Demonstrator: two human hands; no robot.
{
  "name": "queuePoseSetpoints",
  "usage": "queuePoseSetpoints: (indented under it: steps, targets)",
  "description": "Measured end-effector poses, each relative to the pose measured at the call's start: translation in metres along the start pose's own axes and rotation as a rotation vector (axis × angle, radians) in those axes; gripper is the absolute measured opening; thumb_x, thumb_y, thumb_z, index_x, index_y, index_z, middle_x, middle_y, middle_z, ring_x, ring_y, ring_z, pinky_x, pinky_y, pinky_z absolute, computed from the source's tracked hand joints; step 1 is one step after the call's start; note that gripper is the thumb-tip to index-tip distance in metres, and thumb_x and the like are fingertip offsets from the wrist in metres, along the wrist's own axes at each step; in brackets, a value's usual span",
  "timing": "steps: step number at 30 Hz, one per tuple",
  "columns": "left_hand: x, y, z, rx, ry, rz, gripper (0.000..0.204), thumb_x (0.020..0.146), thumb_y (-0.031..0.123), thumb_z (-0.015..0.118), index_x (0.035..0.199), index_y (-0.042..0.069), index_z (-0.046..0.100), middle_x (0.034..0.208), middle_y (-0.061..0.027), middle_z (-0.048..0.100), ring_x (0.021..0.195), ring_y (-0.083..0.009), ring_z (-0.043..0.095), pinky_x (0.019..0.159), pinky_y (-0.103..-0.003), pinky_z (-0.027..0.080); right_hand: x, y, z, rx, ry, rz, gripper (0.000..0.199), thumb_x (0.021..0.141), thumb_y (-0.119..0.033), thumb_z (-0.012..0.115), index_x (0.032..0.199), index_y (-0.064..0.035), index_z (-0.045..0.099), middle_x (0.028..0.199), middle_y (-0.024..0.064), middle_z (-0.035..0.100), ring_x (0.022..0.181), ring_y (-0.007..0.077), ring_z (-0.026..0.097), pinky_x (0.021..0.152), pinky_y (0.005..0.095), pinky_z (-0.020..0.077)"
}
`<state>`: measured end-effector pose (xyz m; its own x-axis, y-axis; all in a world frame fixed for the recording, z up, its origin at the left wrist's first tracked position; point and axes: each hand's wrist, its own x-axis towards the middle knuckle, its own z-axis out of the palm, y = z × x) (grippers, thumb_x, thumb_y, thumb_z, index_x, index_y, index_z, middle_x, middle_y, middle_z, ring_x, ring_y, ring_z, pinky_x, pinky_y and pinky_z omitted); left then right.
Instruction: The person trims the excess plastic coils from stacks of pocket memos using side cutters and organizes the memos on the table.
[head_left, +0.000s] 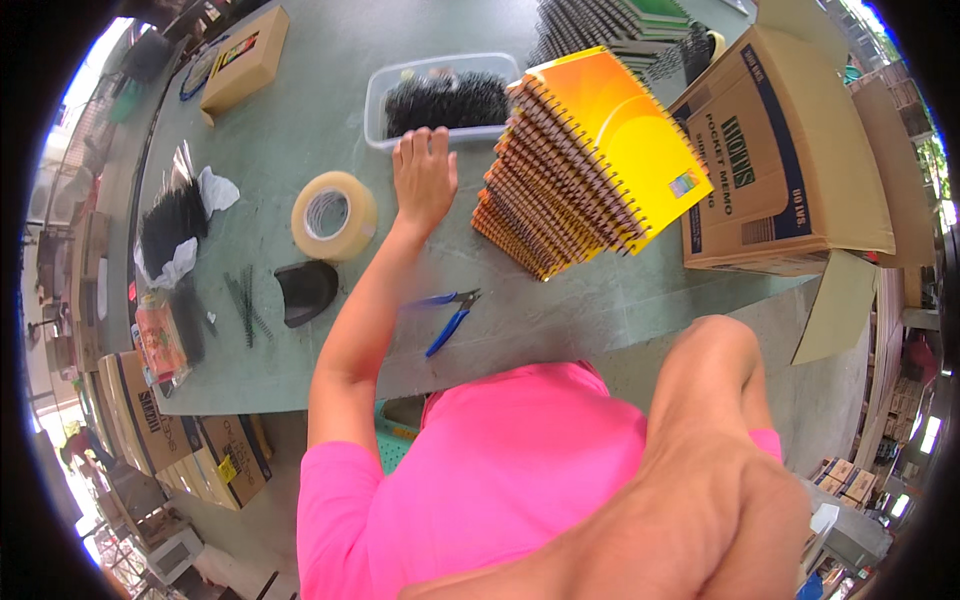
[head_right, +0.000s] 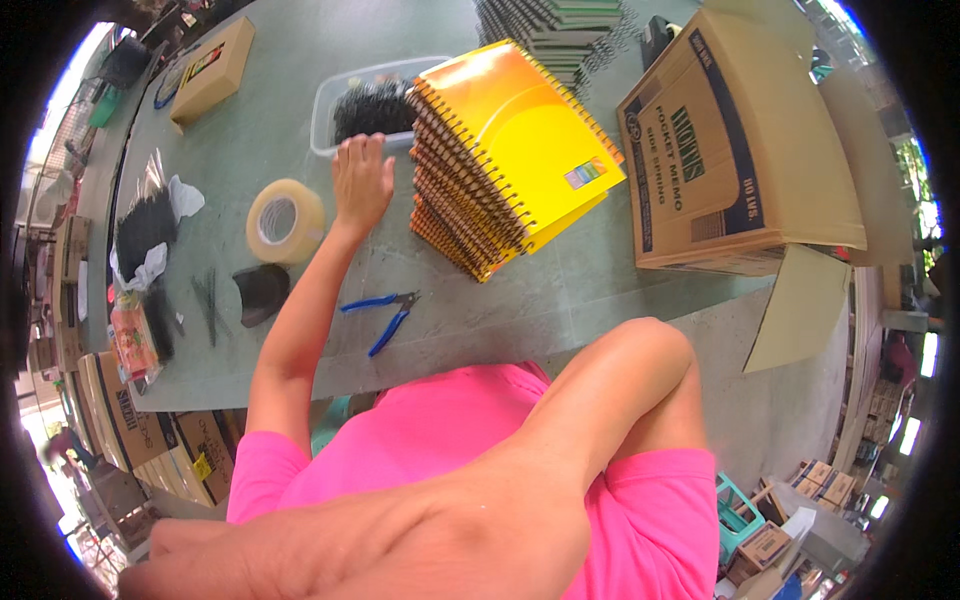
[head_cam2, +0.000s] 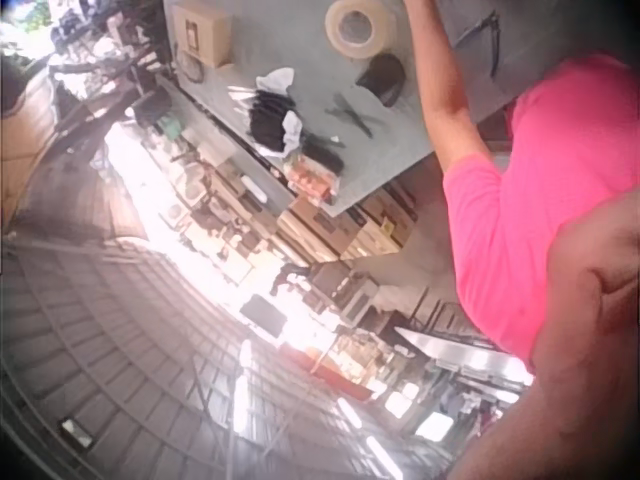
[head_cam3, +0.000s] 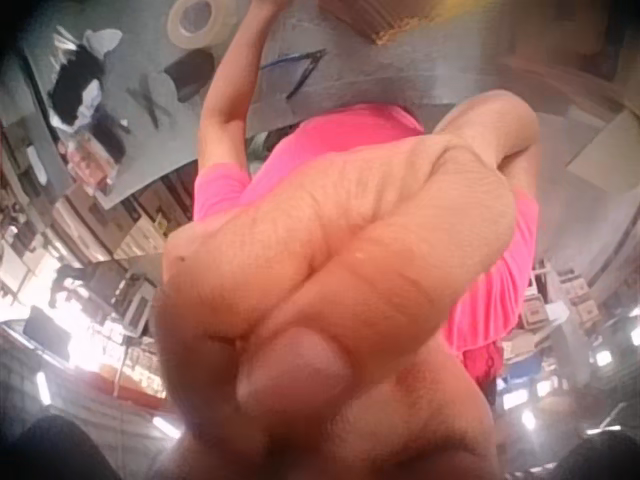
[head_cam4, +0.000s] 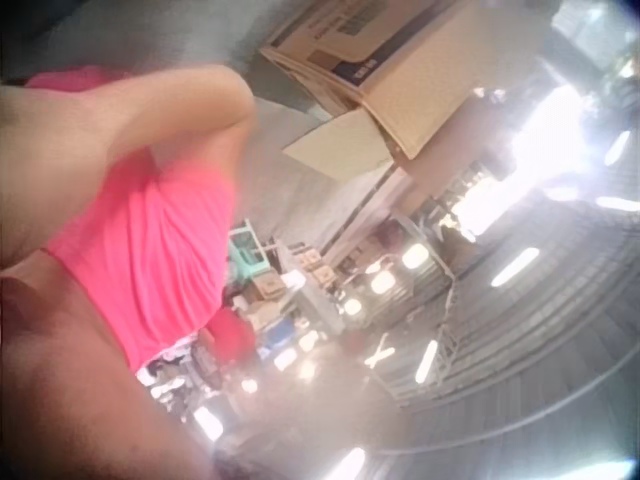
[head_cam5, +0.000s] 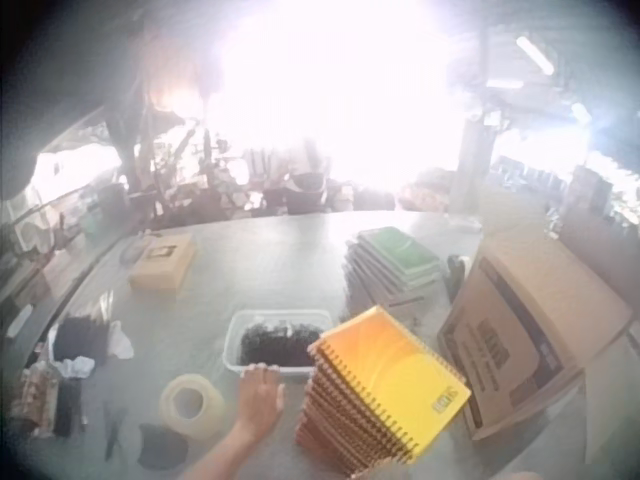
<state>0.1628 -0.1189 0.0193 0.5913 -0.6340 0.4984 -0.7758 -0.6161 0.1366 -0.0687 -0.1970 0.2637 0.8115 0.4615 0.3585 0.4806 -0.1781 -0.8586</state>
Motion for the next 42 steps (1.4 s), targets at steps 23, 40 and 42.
queuePoseSetpoints:
  steps: [23, 40, 42]
  targets:
    - [-0.007, -0.213, -0.048, 0.444, -0.206, -0.230, 0.019, 0.079, 0.013, 0.051, 0.093, 0.008, 0.062, 0.083, -0.0162, 0.061, 0.082, -0.0306, 0.060, 0.075, -0.041, 0.047, -0.035, -0.011, 0.007, 0.351, 0.404, 0.001, 0.029, 0.091, -0.038, 0.047, 0.087, -0.0120, 0.060, 0.096, 0.0094, 0.055, 0.093, 0.0240, 0.053, 0.083, 0.0358, 0.0405]
    - [-0.068, 0.091, -0.043, -1.710, -0.352, -1.250, 0.075, 0.088, 0.063, 0.037, 0.144, 0.019, 0.015, 0.144, -0.0080, 0.019, 0.130, -0.0257, 0.023, 0.103, -0.045, 0.028, -0.170, 0.301, 0.014, 0.321, 0.913, 0.954, 0.042, 0.093, -0.037, 0.046, 0.121, -0.0065, 0.047, 0.118, 0.0070, 0.053, 0.107, 0.0200, 0.052, 0.088, 0.0355, 0.0439]
    - [-0.054, 0.088, -0.035, -1.946, -0.289, -1.182, 0.067, 0.089, 0.062, 0.037, 0.138, 0.017, 0.025, 0.136, -0.0063, 0.032, 0.122, -0.0233, 0.033, 0.099, -0.041, 0.033, -0.144, 0.296, 0.022, 0.473, 0.880, 0.878, 0.043, 0.092, -0.037, 0.046, 0.123, -0.0071, 0.046, 0.120, 0.0067, 0.053, 0.108, 0.0199, 0.052, 0.090, 0.0359, 0.0435]
